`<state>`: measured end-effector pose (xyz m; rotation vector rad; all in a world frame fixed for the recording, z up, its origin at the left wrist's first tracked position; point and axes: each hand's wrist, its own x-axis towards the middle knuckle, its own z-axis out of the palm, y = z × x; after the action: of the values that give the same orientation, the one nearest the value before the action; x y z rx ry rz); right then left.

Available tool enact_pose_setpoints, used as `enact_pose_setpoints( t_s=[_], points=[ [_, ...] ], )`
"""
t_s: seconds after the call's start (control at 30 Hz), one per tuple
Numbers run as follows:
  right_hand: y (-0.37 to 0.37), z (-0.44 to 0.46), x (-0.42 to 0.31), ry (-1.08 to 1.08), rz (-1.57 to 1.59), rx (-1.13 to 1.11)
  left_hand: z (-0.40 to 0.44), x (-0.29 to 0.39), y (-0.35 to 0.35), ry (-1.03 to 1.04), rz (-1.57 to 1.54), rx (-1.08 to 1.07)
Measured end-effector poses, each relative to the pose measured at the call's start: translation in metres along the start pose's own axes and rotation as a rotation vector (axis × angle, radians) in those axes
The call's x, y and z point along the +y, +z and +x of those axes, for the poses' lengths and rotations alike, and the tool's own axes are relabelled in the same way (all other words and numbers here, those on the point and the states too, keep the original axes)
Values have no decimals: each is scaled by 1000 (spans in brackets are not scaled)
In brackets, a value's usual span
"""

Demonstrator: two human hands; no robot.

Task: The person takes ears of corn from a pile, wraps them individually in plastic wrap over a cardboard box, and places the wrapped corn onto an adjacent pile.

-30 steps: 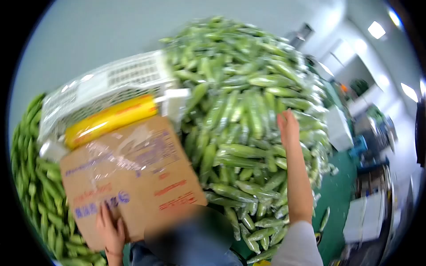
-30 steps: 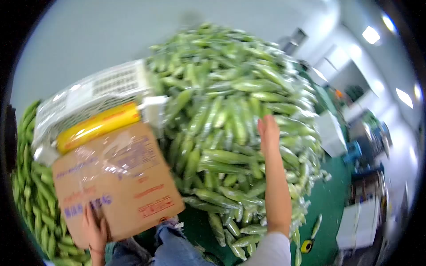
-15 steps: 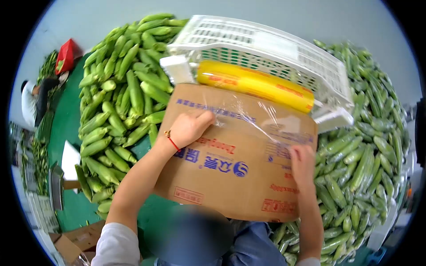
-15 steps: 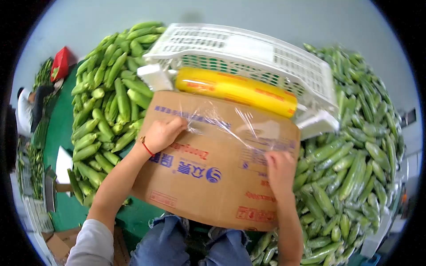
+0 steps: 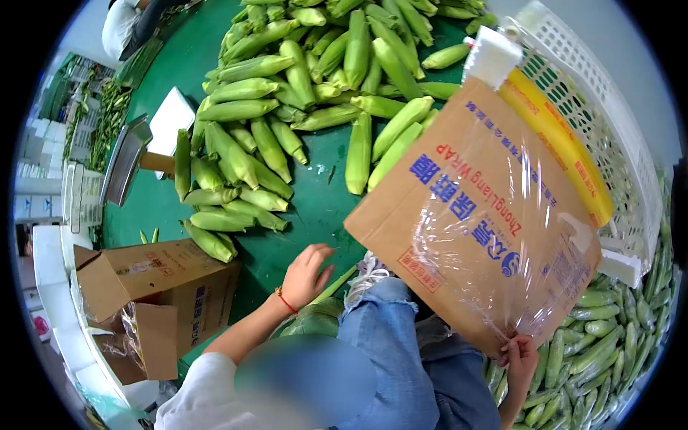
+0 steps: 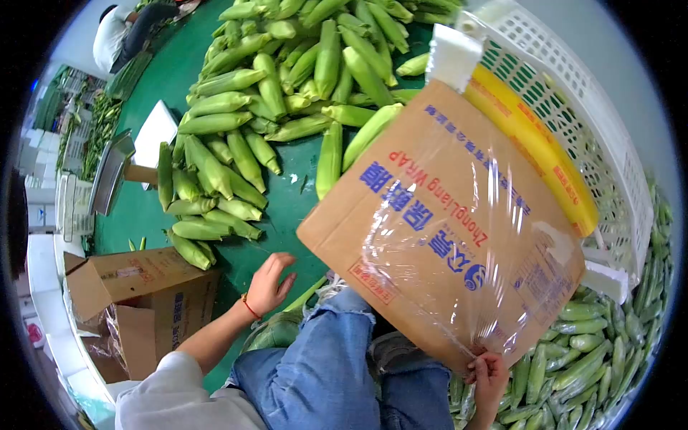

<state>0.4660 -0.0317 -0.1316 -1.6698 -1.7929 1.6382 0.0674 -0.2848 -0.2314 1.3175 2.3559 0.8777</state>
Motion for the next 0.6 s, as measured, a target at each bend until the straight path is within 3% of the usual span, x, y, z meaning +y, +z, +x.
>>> enact_pose_setpoints(
  t_s=[0.03,0.17,0.2,0.33,0.43,0.5,0.6],
  points=[
    [1,0,-2,0,7,-14,-31,-26,12,-238,-8,-129],
    [0,3,-5,12,-27,-19,-90,-75,61,-379,114,-513],
    [0,3,-7,25,-36,-8,-81,-73,65,-370,127,-504],
    [-5,6,15,-18,-64,50,-18,-67,97,-252,123,-314],
    [2,1,6,-58,-67,65,56,-88,128,-311,-38,226],
    [2,1,8,-41,-73,64,122,-103,133,-399,-131,390],
    [1,4,8,-2,-64,68,194,-112,129,-631,-147,220]
  ],
)
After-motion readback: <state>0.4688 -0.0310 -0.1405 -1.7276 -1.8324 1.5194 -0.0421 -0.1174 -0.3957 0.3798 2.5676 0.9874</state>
